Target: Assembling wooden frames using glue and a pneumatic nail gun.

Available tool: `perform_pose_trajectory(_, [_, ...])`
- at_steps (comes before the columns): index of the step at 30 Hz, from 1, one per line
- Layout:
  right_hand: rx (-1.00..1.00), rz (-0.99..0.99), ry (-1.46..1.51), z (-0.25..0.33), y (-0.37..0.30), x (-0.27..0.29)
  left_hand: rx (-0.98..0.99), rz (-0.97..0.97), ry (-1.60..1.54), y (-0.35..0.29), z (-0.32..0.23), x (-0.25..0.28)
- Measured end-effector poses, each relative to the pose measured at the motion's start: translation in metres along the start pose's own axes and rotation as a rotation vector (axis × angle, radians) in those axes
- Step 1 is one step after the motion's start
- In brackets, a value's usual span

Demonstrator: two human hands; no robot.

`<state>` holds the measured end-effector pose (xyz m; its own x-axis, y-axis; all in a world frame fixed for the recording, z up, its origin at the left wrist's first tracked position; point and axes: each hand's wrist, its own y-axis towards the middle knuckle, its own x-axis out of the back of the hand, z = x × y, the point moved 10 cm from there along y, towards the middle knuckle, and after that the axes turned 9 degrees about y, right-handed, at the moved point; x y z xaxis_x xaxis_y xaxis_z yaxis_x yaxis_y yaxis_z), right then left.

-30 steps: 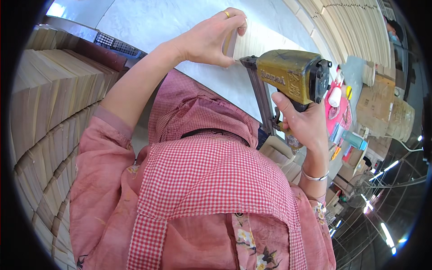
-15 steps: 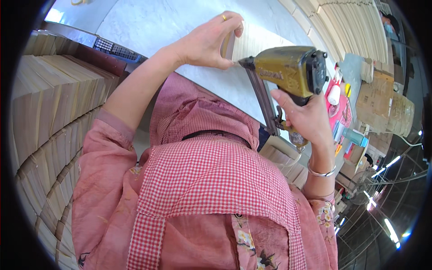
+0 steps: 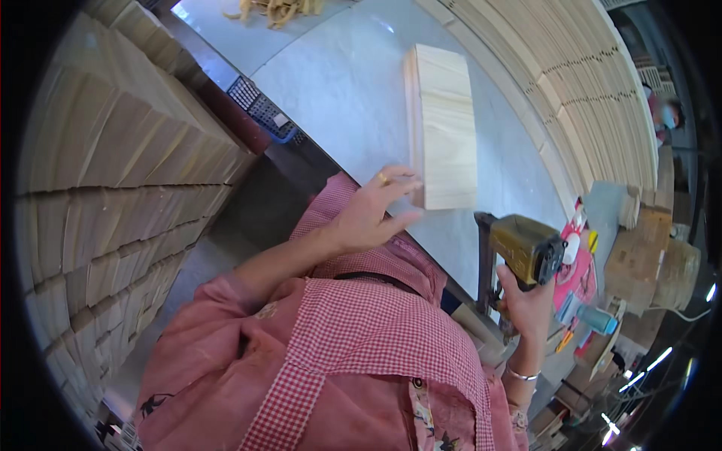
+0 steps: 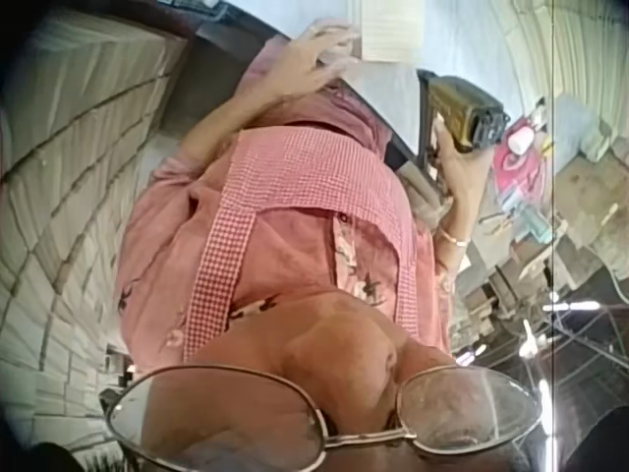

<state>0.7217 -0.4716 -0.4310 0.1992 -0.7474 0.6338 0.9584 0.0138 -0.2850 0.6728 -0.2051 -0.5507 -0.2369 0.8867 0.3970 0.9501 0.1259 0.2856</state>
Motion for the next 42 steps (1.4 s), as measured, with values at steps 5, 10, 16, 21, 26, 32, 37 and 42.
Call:
perform_pose_trajectory(5, [-0.063,-0.075,-0.034,-0.018,-0.003,0.01,0.161,-0.384,0.057,0.096,0.06,0.061])
perform_pose_trajectory(10, [-0.036,0.077,0.045,-0.01,-0.008,-0.018,0.217,-0.206,0.327,0.203,0.125,0.075])
perform_pose_trajectory(16, [-0.022,0.159,0.069,-0.001,-0.009,-0.037,0.252,0.021,0.299,0.201,0.144,0.019])
perform_pose_trajectory(21, [0.021,0.175,0.1,0.006,-0.005,-0.046,0.23,0.008,0.283,0.208,0.144,0.031])
perform_pose_trajectory(26, [0.016,0.154,0.121,0.008,-0.005,-0.048,0.209,-0.022,0.28,0.216,0.143,0.048])
perform_pose_trajectory(32, [-0.03,0.146,0.174,0.003,-0.004,-0.049,0.186,-0.055,0.265,0.223,0.144,0.054])
perform_pose_trajectory(37, [0.055,0.147,0.164,0.008,0.0,-0.037,0.16,-0.094,0.26,0.229,0.144,0.064])
perform_pose_trajectory(42, [0.055,0.134,0.125,0.011,0.009,-0.034,0.137,-0.133,0.251,0.233,0.145,0.068])
